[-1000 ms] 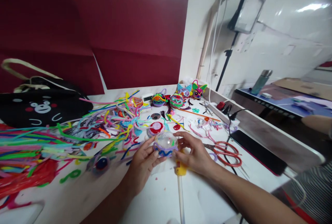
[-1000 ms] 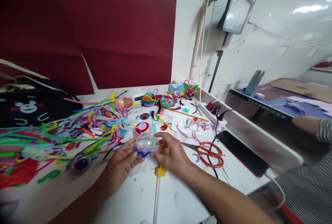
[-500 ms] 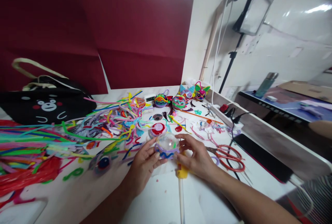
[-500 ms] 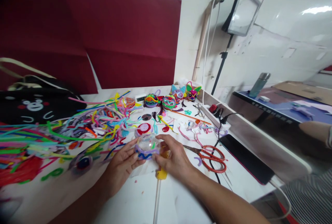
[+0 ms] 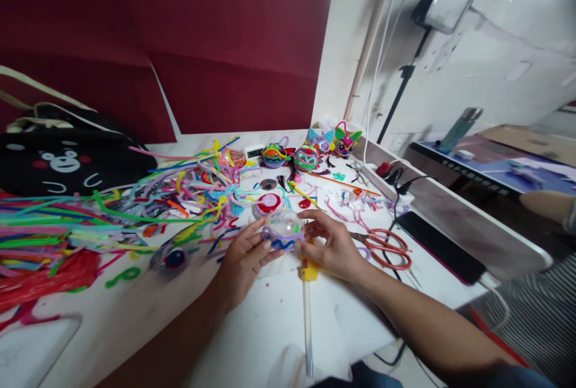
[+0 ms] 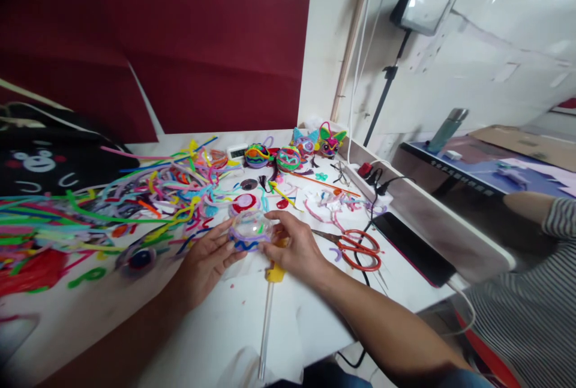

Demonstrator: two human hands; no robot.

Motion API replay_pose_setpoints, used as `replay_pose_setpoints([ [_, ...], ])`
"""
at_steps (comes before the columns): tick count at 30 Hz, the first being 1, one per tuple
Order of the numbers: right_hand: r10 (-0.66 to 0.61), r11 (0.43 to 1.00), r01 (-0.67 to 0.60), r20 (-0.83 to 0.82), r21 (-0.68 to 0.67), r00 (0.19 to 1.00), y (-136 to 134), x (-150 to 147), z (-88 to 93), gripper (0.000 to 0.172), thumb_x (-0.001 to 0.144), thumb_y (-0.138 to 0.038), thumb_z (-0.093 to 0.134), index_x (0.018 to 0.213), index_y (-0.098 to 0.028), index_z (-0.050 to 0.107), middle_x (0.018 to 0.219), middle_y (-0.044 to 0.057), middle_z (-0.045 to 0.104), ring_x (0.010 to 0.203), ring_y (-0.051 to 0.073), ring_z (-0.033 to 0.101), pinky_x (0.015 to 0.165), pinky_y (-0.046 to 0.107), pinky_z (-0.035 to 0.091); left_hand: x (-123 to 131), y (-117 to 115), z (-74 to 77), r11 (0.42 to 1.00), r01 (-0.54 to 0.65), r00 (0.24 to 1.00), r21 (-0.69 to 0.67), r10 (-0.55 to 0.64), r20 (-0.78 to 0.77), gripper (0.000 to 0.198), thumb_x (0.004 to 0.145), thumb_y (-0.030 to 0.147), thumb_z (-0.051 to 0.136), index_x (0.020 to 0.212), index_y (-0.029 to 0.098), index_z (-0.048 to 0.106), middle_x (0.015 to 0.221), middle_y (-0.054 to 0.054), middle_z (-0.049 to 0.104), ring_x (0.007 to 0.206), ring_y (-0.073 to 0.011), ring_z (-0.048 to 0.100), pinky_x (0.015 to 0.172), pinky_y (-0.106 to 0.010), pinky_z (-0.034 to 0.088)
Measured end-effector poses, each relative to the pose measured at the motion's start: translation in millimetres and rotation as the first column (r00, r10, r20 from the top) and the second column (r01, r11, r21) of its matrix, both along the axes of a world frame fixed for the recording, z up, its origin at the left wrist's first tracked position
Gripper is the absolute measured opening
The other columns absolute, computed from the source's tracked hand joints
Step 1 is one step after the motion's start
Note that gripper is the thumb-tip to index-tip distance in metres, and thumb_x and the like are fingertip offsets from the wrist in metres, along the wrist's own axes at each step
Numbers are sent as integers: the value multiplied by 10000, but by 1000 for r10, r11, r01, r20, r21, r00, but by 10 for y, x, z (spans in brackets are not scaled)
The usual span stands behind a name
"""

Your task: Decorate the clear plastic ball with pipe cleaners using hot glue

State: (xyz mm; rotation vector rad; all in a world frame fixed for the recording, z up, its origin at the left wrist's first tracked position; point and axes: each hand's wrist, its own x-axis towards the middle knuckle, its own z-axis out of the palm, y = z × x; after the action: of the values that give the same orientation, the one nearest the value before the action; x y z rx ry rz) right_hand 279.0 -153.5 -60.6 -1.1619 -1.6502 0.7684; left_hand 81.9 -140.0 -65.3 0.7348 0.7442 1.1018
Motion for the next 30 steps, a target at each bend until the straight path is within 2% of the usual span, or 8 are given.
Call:
replay_pose_setpoints([
  [7,7,1000,-8,-24,-15,1000,-16,-9,36,446,710,-189,694,1141,-173,580,918,52,646,761,168,630,717,324,545,-5,-11,19,1000,9,1000,-9,-10,-16,652,668,150,807,1273,166,567,1008,-74,743,859,-168,697,739,-260,583],
  [15,30,990,-45,-118,-132,993,-18,-22,57,429,705,-194,706,1114,-194,577,892,24,636,732,144,615,694,292,536,-16,-9,24,1000,4,1000,-16,-5,-29,632,667,131,802,1254,146,570,936,-71,744,834,-182,695,758,-284,577],
  [23,37,983,-73,-208,-166,977,-1,-18,66,406,698,-192,732,1078,-189,592,982,49,641,781,145,615,650,265,529,-16,-5,-10,999,19,1000,-25,-19,18,624,702,84,764,1281,167,547,960,-55,740,843,-149,690,756,-251,584],
  [30,42,966,-109,-275,-234,961,12,-13,64,457,677,-277,779,1073,-186,570,832,5,607,680,124,587,620,263,506,-8,-16,-12,999,12,999,-51,-10,36,601,704,68,759,1262,164,559,934,-41,739,817,-127,684,754,-227,583],
])
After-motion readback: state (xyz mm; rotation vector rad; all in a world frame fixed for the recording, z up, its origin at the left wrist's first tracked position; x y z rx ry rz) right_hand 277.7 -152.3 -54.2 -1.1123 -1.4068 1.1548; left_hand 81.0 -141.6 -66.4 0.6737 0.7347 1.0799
